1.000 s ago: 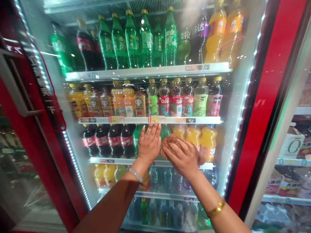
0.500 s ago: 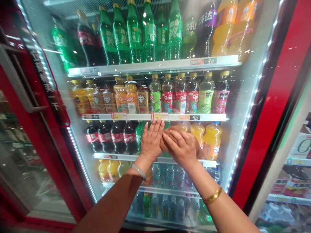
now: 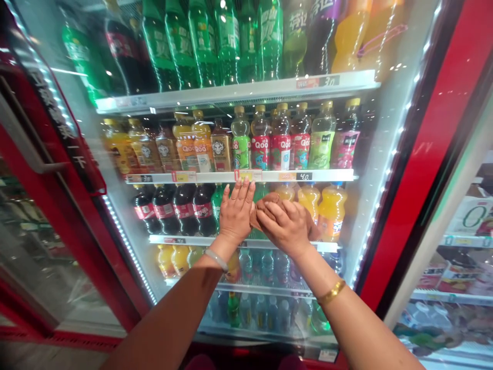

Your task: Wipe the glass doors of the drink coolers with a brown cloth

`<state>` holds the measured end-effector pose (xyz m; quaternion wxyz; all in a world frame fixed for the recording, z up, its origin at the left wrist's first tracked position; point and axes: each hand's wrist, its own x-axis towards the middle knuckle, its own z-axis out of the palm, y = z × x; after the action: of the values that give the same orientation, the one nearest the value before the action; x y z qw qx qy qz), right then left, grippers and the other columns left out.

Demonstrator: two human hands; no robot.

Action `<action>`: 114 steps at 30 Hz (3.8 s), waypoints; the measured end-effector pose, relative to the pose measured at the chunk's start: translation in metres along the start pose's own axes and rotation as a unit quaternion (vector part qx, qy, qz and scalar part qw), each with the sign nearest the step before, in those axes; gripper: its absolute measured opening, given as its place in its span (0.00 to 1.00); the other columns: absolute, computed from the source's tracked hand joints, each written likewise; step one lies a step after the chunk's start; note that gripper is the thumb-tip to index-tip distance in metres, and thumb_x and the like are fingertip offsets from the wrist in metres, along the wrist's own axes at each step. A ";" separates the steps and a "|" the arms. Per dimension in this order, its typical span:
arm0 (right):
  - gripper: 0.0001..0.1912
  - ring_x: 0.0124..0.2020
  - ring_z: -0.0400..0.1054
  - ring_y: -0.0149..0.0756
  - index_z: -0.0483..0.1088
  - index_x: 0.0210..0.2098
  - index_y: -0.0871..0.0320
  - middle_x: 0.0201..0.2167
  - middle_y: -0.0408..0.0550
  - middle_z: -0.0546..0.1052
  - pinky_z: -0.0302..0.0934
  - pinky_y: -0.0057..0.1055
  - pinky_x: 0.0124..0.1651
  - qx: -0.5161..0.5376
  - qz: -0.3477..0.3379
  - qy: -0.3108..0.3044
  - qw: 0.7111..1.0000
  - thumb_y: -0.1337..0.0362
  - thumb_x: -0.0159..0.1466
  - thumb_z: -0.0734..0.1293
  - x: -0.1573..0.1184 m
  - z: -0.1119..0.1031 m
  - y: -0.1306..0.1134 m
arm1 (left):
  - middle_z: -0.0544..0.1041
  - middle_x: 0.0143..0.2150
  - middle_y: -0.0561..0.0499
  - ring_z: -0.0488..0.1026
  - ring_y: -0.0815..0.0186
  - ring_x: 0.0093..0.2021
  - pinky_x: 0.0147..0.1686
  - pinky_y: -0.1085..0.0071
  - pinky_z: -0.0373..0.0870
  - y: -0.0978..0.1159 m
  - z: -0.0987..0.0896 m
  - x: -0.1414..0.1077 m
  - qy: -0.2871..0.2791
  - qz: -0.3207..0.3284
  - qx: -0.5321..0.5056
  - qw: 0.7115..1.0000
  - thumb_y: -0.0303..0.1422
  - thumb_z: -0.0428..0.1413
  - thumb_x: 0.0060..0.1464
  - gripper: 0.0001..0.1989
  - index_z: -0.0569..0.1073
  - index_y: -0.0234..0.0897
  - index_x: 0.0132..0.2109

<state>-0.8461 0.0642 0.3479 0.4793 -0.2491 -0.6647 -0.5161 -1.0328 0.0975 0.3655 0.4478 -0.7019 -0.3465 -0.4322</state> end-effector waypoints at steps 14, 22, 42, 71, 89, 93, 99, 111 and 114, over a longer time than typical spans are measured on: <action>0.18 0.55 0.62 0.45 0.75 0.49 0.46 0.51 0.46 0.77 0.57 0.44 0.58 -0.030 0.060 0.027 0.997 0.60 0.59 0.74 0.022 -0.001 0.026 | 0.57 0.75 0.45 0.43 0.62 0.78 0.78 0.55 0.34 0.002 -0.003 0.003 0.001 -0.009 -0.009 1.000 0.29 0.49 0.67 0.36 0.44 0.35 0.77; 0.20 0.56 0.62 0.42 0.73 0.53 0.42 0.52 0.42 0.76 0.56 0.41 0.57 0.001 -0.024 -0.111 0.994 0.62 0.62 0.72 -0.024 -0.046 0.071 | 0.58 0.75 0.43 0.47 0.59 0.78 0.78 0.54 0.35 0.004 -0.001 0.004 0.016 -0.012 -0.018 1.000 0.30 0.51 0.66 0.39 0.43 0.36 0.77; 0.19 0.57 0.62 0.45 0.73 0.52 0.48 0.54 0.48 0.74 0.58 0.42 0.57 -0.058 -0.037 -0.127 0.990 0.62 0.62 0.72 -0.017 -0.090 0.158 | 0.53 0.77 0.46 0.45 0.60 0.78 0.78 0.53 0.41 0.106 0.003 0.085 0.012 0.003 -0.098 0.995 0.32 0.48 0.68 0.35 0.46 0.37 0.77; 0.19 0.59 0.61 0.50 0.72 0.52 0.46 0.53 0.49 0.72 0.60 0.50 0.59 -0.058 0.028 -0.067 0.996 0.57 0.61 0.71 -0.083 -0.083 0.129 | 0.53 0.77 0.46 0.46 0.59 0.78 0.78 0.52 0.37 0.130 0.029 0.095 -0.003 0.038 -0.080 0.996 0.31 0.47 0.68 0.36 0.43 0.35 0.77; 0.18 0.58 0.61 0.50 0.70 0.52 0.51 0.54 0.53 0.68 0.60 0.46 0.57 -0.037 0.100 -0.133 0.985 0.64 0.61 0.70 -0.092 -0.082 0.063 | 0.51 0.78 0.49 0.44 0.61 0.78 0.78 0.57 0.44 0.112 0.016 0.025 -0.056 0.092 -0.092 0.990 0.30 0.44 0.69 0.31 0.50 0.30 0.75; 0.18 0.55 0.62 0.49 0.72 0.52 0.50 0.54 0.52 0.70 0.60 0.46 0.55 -0.029 0.215 -0.194 0.957 0.64 0.62 0.68 -0.071 -0.091 0.058 | 0.56 0.77 0.50 0.47 0.63 0.78 0.78 0.57 0.45 0.104 0.004 -0.009 -0.099 0.068 -0.189 0.975 0.29 0.44 0.70 0.32 0.46 0.35 0.76; 0.16 0.60 0.60 0.48 0.72 0.54 0.50 0.59 0.54 0.68 0.57 0.50 0.62 0.009 0.386 -0.071 0.920 0.62 0.67 0.64 0.014 -0.035 0.005 | 0.47 0.79 0.45 0.46 0.61 0.78 0.76 0.54 0.51 0.107 -0.025 -0.017 -0.069 -0.108 -0.390 0.912 0.37 0.39 0.72 0.34 0.34 0.42 0.77; 0.37 0.72 0.57 0.36 0.42 0.75 0.48 0.74 0.50 0.55 0.65 0.43 0.66 0.443 0.380 -0.076 0.808 0.66 0.69 0.55 0.048 -0.005 -0.081 | 0.55 0.77 0.44 0.42 0.51 0.79 0.76 0.44 0.39 0.026 -0.072 -0.016 -0.015 -0.081 -0.347 0.934 0.54 0.23 0.68 0.39 0.47 0.43 0.77; 0.36 0.72 0.56 0.34 0.45 0.75 0.50 0.75 0.45 0.55 0.66 0.40 0.65 0.476 0.304 -0.133 0.814 0.69 0.69 0.52 0.056 -0.016 -0.063 | 0.52 0.78 0.44 0.43 0.52 0.79 0.75 0.43 0.44 0.008 -0.047 -0.018 0.039 -0.112 -0.275 0.954 0.51 0.30 0.71 0.34 0.50 0.46 0.76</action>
<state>-0.9156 0.0187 0.3696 0.5769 -0.2454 -0.7755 0.0748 -1.0462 0.0491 0.3572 0.1994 -0.7369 -0.2735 -0.5852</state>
